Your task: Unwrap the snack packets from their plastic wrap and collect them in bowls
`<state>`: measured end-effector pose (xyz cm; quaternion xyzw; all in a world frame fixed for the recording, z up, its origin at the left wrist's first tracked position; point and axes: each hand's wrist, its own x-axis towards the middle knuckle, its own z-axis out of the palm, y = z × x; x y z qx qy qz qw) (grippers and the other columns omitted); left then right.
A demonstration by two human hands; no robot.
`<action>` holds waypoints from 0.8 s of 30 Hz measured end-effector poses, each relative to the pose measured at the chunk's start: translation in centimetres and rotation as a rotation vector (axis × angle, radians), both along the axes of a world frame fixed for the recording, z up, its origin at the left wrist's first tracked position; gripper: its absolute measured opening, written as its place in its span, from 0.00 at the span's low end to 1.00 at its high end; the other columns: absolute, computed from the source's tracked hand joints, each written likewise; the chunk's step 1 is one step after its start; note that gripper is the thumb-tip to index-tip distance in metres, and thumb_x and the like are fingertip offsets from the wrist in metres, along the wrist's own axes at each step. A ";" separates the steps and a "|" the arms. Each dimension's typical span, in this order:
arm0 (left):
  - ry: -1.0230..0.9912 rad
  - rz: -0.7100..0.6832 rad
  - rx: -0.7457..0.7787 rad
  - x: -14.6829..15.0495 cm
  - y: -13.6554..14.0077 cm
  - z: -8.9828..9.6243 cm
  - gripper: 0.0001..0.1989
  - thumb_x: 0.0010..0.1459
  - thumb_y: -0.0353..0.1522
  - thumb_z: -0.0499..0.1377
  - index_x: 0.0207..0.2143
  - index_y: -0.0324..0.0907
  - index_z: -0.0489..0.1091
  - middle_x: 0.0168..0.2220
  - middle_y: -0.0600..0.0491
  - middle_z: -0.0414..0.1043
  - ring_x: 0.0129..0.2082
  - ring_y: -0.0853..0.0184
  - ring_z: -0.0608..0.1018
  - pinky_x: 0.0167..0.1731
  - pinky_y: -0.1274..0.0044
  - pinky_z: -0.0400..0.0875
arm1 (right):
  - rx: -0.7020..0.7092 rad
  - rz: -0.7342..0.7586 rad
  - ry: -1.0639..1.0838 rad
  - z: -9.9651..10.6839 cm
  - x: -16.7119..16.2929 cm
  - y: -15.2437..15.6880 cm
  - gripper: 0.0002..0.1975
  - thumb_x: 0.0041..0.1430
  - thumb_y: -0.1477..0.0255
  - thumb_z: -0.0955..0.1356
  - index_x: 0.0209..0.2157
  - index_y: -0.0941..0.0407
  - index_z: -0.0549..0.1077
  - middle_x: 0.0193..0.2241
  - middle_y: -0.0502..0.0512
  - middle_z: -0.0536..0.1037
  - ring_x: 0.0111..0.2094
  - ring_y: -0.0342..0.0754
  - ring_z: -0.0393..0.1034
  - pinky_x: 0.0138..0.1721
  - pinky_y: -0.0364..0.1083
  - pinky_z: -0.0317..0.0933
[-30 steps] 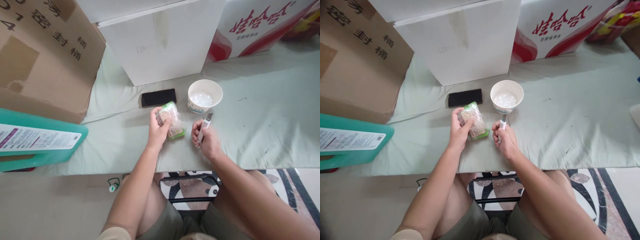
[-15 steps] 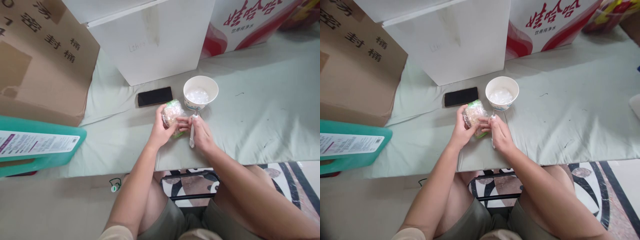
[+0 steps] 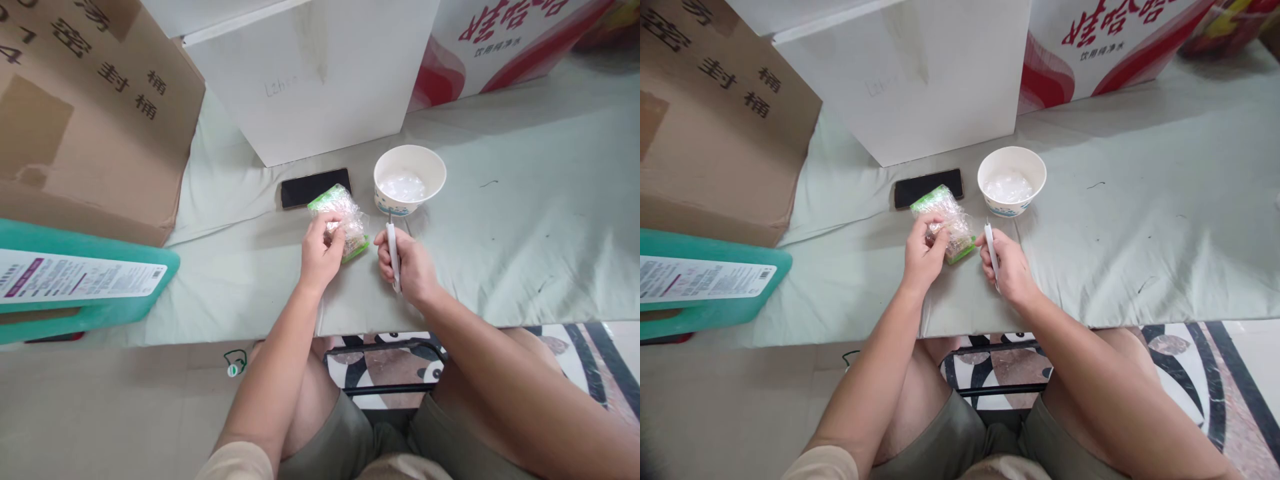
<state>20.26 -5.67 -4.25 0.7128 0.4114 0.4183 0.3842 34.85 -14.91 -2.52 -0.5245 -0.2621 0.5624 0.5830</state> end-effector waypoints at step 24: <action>-0.108 -0.005 0.000 0.8 -0.7 -0.8 0.14 0.64 0.39 0.59 0.45 0.48 0.57 0.37 0.56 0.64 0.28 0.73 0.70 0.32 0.77 0.67 | 0.079 -0.031 -0.199 -0.3 -0.8 0.6 0.18 0.61 0.53 0.68 0.39 0.52 0.64 0.26 0.45 0.74 0.21 0.40 0.66 0.22 0.41 0.60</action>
